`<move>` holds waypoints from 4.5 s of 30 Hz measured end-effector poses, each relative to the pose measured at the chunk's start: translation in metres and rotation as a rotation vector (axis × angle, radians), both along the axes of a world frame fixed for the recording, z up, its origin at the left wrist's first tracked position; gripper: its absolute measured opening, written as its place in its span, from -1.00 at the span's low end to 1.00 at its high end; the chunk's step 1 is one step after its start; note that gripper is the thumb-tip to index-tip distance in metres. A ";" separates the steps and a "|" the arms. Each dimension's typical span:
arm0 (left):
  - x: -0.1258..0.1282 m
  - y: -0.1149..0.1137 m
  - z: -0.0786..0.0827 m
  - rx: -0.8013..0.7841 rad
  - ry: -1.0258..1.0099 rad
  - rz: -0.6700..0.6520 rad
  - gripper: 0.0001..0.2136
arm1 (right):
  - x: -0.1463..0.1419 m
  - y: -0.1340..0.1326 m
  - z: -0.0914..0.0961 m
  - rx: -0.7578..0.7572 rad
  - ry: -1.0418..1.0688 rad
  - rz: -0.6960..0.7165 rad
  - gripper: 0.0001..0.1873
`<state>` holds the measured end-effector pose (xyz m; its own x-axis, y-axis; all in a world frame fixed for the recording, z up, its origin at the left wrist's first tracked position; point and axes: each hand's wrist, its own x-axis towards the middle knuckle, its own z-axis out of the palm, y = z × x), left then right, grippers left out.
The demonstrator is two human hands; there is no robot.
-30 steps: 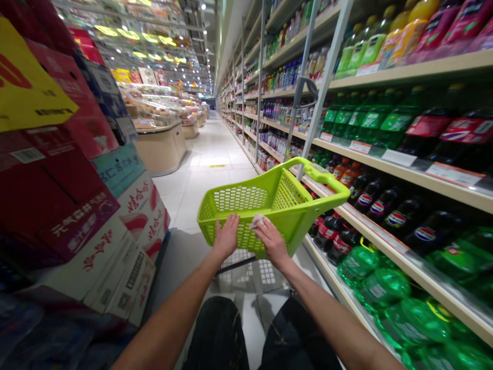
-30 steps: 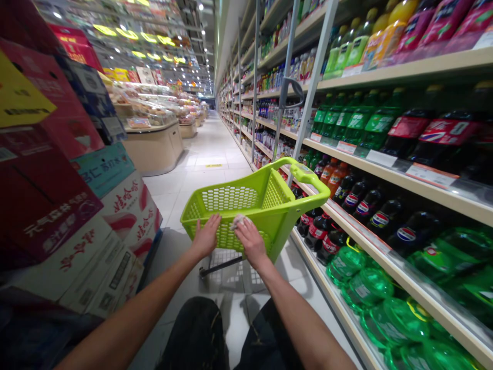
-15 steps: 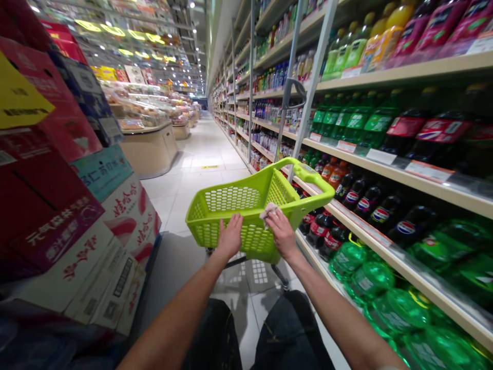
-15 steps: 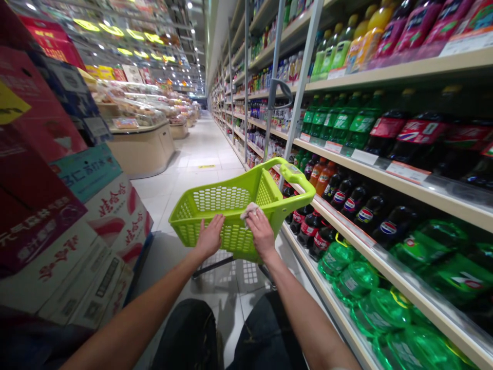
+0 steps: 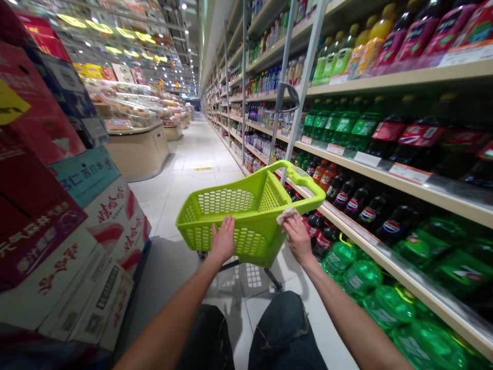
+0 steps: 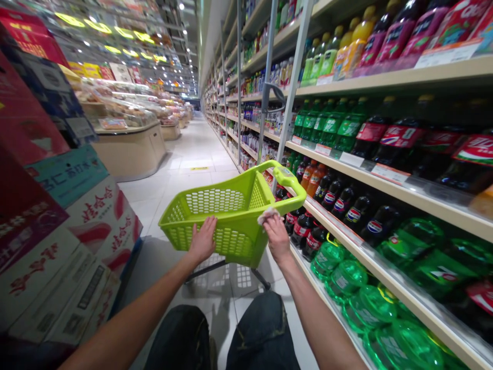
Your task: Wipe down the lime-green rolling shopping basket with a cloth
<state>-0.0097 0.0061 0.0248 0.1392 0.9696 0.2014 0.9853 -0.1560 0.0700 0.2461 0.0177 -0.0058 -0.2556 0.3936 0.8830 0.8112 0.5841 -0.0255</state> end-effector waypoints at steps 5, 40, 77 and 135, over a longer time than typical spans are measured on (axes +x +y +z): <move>-0.002 0.001 0.001 -0.004 0.014 -0.017 -0.31 | 0.012 -0.011 -0.026 -0.101 -0.085 0.072 -0.62; 0.018 -0.011 0.002 -0.012 -0.014 0.029 -0.32 | 0.046 0.025 0.080 -0.106 -0.093 -0.163 -0.59; -0.020 -0.019 -0.007 -0.001 0.002 0.235 -0.32 | -0.013 0.040 0.040 -0.121 -0.072 -0.038 -0.58; -0.016 -0.034 -0.015 -0.095 0.050 -0.052 -0.40 | -0.057 0.001 -0.017 -0.459 0.052 0.100 -0.54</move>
<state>-0.0259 -0.0280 0.0101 0.1977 0.9751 0.1004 0.9786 -0.2023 0.0380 0.1890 0.0186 -0.0231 -0.2717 0.7220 0.6363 0.7424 0.5779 -0.3388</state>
